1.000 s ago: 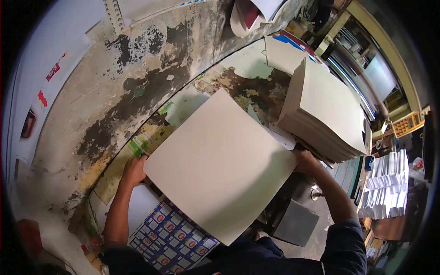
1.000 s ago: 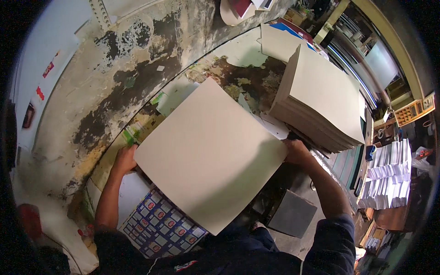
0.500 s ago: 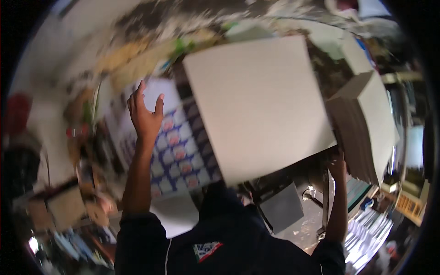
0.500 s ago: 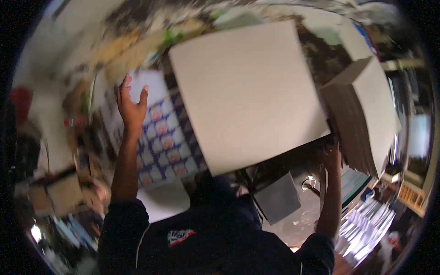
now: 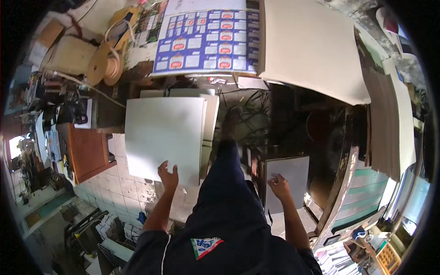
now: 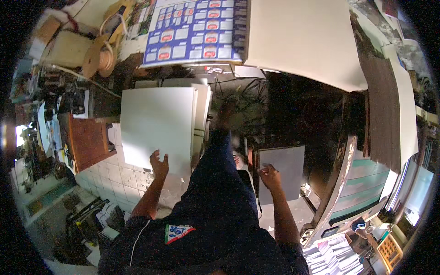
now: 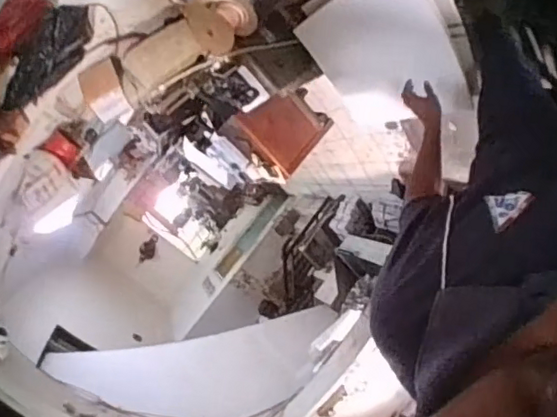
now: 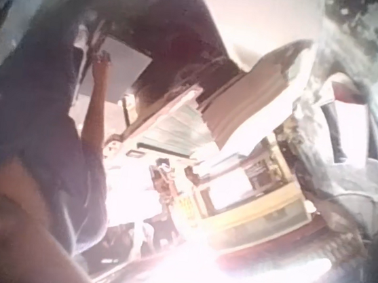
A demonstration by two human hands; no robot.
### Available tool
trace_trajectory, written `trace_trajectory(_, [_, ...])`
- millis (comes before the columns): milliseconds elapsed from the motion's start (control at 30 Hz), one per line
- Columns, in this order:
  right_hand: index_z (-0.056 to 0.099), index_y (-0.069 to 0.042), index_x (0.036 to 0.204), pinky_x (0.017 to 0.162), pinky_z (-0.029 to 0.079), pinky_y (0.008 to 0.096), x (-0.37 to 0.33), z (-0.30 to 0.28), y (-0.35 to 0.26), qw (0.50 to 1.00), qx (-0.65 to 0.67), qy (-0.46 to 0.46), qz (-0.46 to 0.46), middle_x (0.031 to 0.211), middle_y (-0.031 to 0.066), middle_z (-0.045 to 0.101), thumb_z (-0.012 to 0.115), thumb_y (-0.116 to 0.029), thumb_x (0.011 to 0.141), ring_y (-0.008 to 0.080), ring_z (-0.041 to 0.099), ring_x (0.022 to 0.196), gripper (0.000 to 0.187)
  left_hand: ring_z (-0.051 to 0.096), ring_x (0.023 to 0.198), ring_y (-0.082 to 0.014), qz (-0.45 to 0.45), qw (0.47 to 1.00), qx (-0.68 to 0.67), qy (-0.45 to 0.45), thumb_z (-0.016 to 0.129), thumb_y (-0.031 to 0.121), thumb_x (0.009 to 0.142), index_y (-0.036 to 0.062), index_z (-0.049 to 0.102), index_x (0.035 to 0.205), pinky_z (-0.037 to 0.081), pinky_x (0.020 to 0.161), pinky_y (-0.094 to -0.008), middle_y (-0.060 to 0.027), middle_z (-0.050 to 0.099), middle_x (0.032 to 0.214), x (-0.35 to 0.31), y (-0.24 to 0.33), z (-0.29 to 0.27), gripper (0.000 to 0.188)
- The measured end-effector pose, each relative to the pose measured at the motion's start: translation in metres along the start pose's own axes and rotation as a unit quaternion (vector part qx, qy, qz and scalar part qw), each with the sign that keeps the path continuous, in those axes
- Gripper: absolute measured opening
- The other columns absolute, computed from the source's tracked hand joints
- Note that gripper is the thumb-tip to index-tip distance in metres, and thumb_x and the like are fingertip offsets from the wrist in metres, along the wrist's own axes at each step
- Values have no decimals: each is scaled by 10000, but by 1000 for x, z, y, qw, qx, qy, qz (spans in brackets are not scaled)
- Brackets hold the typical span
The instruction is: The person bends and stacks paper sheets one batch at a time onto a table. The person then gathers plastic straps from the floor and carries them across the room.
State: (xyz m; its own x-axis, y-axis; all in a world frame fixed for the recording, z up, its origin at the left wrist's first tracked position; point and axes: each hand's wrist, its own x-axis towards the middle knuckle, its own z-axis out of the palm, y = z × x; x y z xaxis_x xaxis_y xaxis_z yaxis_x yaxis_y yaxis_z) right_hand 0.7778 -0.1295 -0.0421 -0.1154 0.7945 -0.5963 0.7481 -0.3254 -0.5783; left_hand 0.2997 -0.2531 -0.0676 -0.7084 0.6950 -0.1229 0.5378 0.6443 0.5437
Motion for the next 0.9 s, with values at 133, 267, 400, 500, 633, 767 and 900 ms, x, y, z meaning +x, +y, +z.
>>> trace_trajectory(133, [635, -10, 1125, 821, 530, 365, -21, 54, -38, 998, -5, -64, 4, 959, 151, 710, 700, -328, 827, 251, 687, 910, 441, 515, 1048, -325, -59, 997, 29, 29, 771, 173, 765, -16, 527, 1189, 449, 901, -441, -175, 562, 1075, -40, -109, -58, 525])
trace_trajectory(267, [617, -22, 1120, 797, 532, 373, -13, 109, -51, 994, 10, -101, -47, 944, 148, 702, 712, -339, 829, 248, 682, 889, 440, 536, 982, -329, -71, 992, 81, 64, 802, 243, 751, -36, 526, 1191, 471, 847, -436, -195, 558, 1078, -24, -169, -88, 590])
trace_trajectory(400, [573, 12, 1185, 835, 517, 355, -6, 196, -124, 971, 168, -171, -6, 1048, 172, 676, 710, -390, 837, 237, 659, 952, 549, 519, 1058, -308, -173, 975, 67, 125, 814, 408, 753, -56, 527, 1181, 460, 894, -424, -209, 526, 1143, 15, -274, -140, 693])
trace_trajectory(500, [514, 51, 1253, 880, 502, 351, 10, 267, -131, 973, 192, -126, 16, 1144, 194, 633, 710, -416, 836, 258, 628, 1034, 656, 501, 1072, -305, -243, 962, -66, 102, 768, 469, 783, -72, 493, 1216, 410, 965, -429, -198, 521, 1151, 63, -318, -135, 746])
trace_trajectory(633, [461, 88, 1304, 924, 483, 365, 15, 313, -123, 961, 264, -56, 66, 1232, 240, 577, 728, -421, 802, 284, 607, 1086, 763, 534, 1043, -213, -340, 883, -251, -205, 612, 583, 841, 154, 552, 1287, 501, 767, -426, -35, 571, 1160, 130, -334, -85, 622])
trace_trajectory(767, [543, 60, 1218, 865, 486, 369, 4, 352, -181, 985, 155, 5, 81, 1096, 170, 653, 773, -377, 760, 248, 619, 1015, 673, 586, 1043, -283, -341, 840, -347, -240, 617, 658, 811, 1, 536, 1266, 471, 873, -452, -155, 608, 1162, 129, -358, -108, 803])
trace_trajectory(900, [588, 17, 1172, 892, 465, 379, 18, 356, -116, 983, 118, 108, 94, 1024, 149, 653, 703, -500, 835, 229, 604, 1000, 627, 595, 1051, -395, -226, 936, -203, -176, 590, 640, 843, -99, 504, 1250, 455, 916, -443, -284, 605, 1153, 92, -318, -100, 848])
